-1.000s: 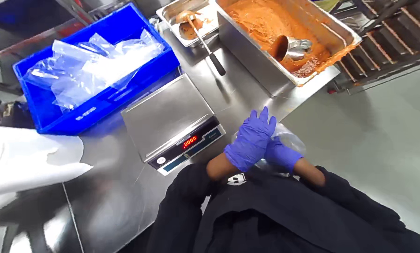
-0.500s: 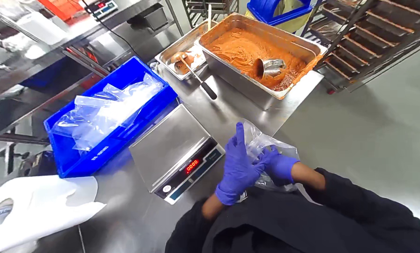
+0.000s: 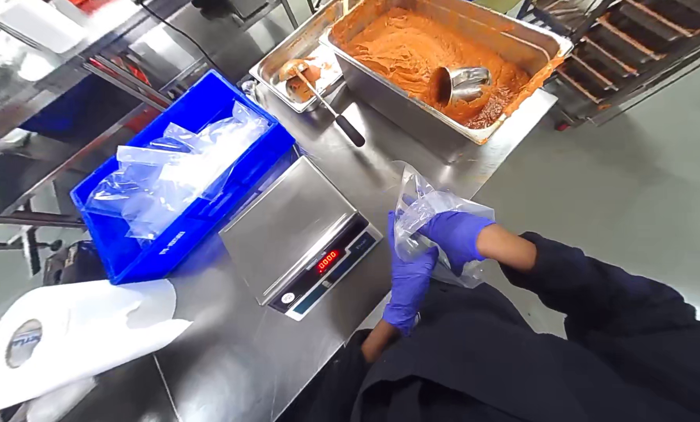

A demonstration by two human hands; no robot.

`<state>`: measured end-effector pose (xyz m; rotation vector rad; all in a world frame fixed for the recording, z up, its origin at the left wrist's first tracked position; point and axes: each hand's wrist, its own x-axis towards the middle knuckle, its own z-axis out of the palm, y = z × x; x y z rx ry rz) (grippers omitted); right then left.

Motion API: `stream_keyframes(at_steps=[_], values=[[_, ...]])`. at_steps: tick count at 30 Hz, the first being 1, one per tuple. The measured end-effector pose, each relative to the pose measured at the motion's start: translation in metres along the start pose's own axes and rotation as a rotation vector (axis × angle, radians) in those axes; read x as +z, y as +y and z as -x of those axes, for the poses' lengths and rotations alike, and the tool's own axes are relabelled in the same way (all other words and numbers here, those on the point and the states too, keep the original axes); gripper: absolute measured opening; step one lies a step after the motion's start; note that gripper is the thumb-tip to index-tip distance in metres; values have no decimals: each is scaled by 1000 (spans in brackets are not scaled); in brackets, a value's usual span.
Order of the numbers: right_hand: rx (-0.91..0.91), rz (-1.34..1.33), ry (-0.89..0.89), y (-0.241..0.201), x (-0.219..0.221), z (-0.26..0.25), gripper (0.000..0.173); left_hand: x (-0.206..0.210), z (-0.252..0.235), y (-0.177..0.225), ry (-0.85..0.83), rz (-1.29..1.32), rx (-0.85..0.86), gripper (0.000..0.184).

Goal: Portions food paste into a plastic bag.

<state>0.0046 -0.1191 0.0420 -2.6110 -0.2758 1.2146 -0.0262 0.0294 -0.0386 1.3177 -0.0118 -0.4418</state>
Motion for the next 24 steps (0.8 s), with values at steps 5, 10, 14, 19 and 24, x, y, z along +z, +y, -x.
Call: stream_keyframes(at_steps=[5,10,14,19,24], values=[[12,79,25,34,-26,-24,105,-9,-26,8,-157,-639,283,88],[-264,198,-1,48,-75,-19,87,7,-73,57,-200,-808,26,57],[-510,-240,400,107,-143,51,46,16,-116,89,-67,-574,-68,50],[20,-44,610,237,-198,-5,43,34,-158,99,119,-521,-225,53],[-12,-6,697,236,-190,-30,54,42,-168,84,240,-287,-300,52]])
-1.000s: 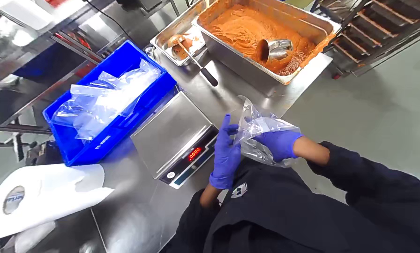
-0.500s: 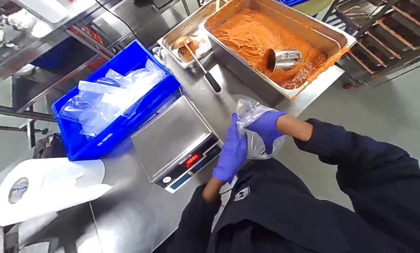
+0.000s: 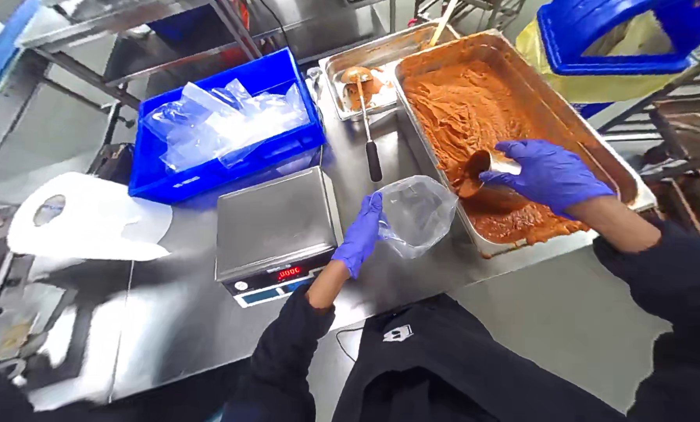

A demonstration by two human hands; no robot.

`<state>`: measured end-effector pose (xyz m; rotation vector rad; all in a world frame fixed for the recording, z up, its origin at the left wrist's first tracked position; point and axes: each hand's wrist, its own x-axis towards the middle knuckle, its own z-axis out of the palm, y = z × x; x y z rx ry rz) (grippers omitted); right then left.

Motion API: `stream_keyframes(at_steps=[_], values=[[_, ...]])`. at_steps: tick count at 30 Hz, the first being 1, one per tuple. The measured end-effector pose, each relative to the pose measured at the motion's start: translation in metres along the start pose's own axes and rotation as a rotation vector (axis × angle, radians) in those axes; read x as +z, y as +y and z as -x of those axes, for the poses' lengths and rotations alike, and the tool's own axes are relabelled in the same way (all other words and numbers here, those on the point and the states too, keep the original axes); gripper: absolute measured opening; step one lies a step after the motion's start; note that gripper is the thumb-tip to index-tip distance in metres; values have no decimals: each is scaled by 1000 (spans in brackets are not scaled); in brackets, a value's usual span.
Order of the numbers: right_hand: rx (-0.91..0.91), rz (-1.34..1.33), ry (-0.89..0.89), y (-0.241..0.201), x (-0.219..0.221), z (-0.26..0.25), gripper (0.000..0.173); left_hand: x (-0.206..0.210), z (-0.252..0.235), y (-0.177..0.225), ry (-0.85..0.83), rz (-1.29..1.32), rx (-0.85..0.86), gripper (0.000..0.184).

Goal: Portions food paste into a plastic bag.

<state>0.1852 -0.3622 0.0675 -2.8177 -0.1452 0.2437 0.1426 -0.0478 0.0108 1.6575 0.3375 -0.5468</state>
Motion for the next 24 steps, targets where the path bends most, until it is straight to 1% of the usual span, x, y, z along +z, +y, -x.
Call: stream_keyframes(at_steps=[1,2,3,4,5,6,7,8,9,11,13,14,16,17,19,20,22,23,24], values=[[-118,-49,102,-13,-6,4,52,1,1,-1,11,19,-1,51],[-241,-113,164,-28,-9,6,46,2,3,-2,20,34,-5,50],[-337,-172,163,-46,-7,5,43,2,6,-4,27,36,-4,49],[-407,-188,97,-63,-2,0,46,1,8,-5,34,29,10,49],[-448,-153,-19,-80,6,-9,51,1,10,-6,36,2,31,48],[-473,-86,-131,-95,15,-22,52,0,14,-7,27,-51,55,49],[-490,-21,-205,-108,24,-37,42,0,18,-9,6,-105,81,50],[-493,24,-256,-121,29,-51,28,-1,22,-11,-22,-149,107,50],[-495,81,-307,-135,29,-66,21,-3,24,-14,-53,-173,122,51],[-528,199,-397,-160,27,-82,18,-4,26,-21,-87,-170,126,52],[-547,221,-402,-171,25,-82,17,-5,25,-22,-62,-163,110,52],[-542,154,-355,-166,20,-82,19,-6,23,-22,-28,-160,116,52],[-487,-3,-208,-136,-2,-80,30,-8,16,-21,23,-135,136,52],[-419,-29,-123,-116,-19,-73,32,-9,13,-20,35,-122,143,52],[-230,53,-14,-64,-41,-54,37,-7,9,-14,44,-102,140,51],[-139,122,-7,-34,-42,-43,42,-6,7,-12,42,-98,133,51],[47,208,-145,20,-31,-29,50,-2,3,-9,32,-90,128,51],[101,188,-206,36,-22,-23,48,0,1,-7,30,-73,125,51],[133,148,-221,40,-16,-15,47,3,-2,-6,25,-50,118,50]])
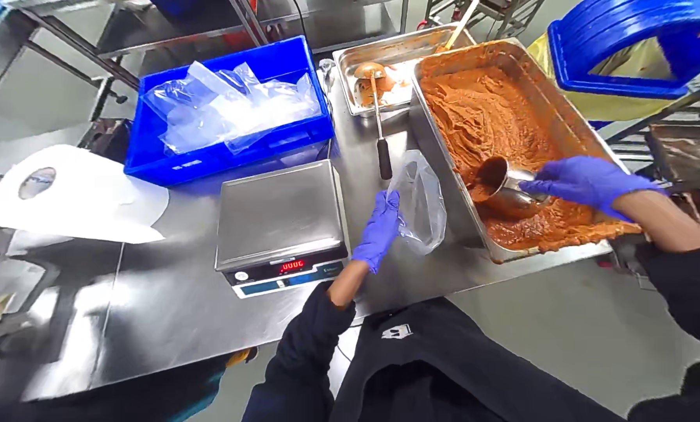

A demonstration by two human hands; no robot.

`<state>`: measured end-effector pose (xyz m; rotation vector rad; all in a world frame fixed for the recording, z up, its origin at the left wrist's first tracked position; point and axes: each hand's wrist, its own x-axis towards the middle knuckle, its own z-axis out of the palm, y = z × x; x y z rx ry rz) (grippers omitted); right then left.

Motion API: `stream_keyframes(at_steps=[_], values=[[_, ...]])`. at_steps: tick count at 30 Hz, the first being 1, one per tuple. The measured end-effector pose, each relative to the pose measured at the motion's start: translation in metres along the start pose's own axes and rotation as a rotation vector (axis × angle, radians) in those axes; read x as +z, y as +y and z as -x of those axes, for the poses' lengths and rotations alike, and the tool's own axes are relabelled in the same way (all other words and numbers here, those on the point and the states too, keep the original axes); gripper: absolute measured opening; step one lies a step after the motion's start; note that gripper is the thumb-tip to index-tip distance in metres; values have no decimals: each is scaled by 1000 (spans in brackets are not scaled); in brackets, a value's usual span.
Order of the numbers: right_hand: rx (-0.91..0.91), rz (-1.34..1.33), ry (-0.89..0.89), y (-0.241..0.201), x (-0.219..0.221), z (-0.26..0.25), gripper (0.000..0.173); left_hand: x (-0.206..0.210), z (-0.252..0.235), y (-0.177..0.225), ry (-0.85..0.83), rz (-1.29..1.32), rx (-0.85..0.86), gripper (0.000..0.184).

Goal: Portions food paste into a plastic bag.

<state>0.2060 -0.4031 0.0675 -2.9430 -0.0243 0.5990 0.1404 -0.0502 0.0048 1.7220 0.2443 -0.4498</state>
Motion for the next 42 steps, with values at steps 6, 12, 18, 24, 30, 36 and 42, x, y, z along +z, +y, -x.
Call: stream_keyframes(at_steps=[6,12,18,24,30,36,42], values=[[-716,-243,378,-81,12,35,27,12,-3,8,3,-21,11,51],[-779,455,-378,-193,26,-23,64,-4,-4,-1,65,22,48,47],[-534,497,-482,-208,-1,-15,74,-24,3,-3,75,96,-51,51],[-657,-166,153,-126,-47,6,25,-15,-3,-3,44,178,-12,53],[-116,-48,-9,-13,-6,2,46,-6,-9,0,-22,364,-140,56],[70,-295,-140,-44,28,-9,43,-18,-20,7,-129,393,-261,45],[-58,-65,-133,-29,-37,-33,22,-26,-20,15,12,160,-195,51]])
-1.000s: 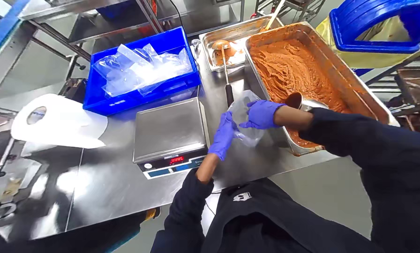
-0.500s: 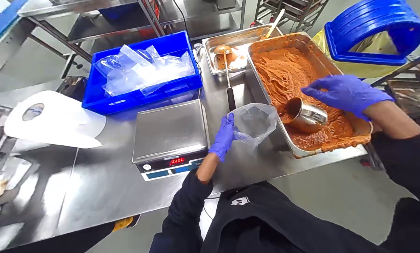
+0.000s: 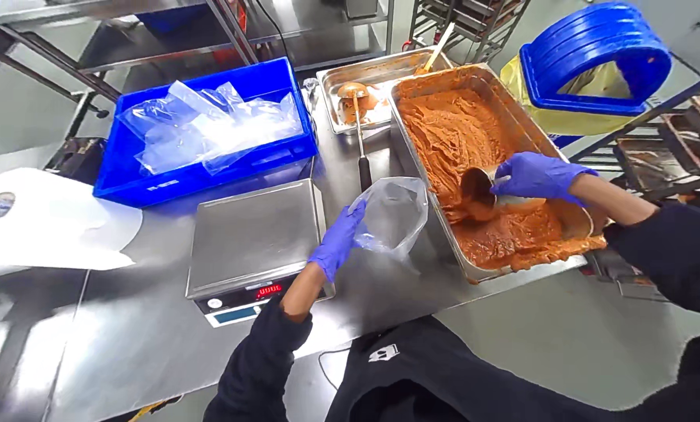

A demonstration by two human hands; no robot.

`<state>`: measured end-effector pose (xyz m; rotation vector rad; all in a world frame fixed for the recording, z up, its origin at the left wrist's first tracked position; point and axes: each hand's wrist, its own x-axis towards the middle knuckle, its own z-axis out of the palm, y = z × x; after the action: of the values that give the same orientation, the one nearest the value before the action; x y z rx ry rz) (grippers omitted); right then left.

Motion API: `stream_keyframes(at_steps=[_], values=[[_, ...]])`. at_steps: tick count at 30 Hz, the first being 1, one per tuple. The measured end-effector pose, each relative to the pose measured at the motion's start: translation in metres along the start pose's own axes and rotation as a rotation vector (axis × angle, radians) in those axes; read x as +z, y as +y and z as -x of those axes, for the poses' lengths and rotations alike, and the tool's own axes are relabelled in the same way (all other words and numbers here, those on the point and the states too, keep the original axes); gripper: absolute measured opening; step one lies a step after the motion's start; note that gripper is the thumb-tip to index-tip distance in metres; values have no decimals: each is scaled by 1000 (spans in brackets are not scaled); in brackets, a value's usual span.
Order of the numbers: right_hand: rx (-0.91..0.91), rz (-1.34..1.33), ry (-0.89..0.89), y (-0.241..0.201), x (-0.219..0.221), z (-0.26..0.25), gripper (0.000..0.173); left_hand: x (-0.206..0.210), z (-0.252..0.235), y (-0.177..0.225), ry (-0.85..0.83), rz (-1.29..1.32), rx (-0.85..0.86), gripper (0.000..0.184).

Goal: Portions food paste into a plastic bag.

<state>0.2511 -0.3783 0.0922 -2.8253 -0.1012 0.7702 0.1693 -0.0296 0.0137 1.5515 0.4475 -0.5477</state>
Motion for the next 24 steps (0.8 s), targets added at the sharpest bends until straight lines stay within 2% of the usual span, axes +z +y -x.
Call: stream_keyframes(at_steps=[3,5,7,10,14,16,18,21,24], values=[[-64,309,70,-1,-11,-31,21,2,-7,-3,39,-120,24,54],[-186,505,74,8,5,-60,16,6,-8,-4,38,-166,25,56],[-324,603,-9,11,25,-76,13,9,-10,-4,37,-142,10,56],[-407,553,-248,-3,53,-60,20,9,-11,-4,44,-69,-21,51],[-298,157,-307,5,63,-30,30,9,-6,1,41,-21,-14,48],[-224,-151,-243,18,64,-14,24,9,-6,2,30,-23,-17,49],[-103,-470,-105,27,65,9,18,9,-7,3,16,-35,-18,50],[81,-902,162,33,71,38,18,8,-7,8,-14,-70,-21,52],[108,-1253,402,39,78,57,25,9,-6,15,-23,-100,-25,52]])
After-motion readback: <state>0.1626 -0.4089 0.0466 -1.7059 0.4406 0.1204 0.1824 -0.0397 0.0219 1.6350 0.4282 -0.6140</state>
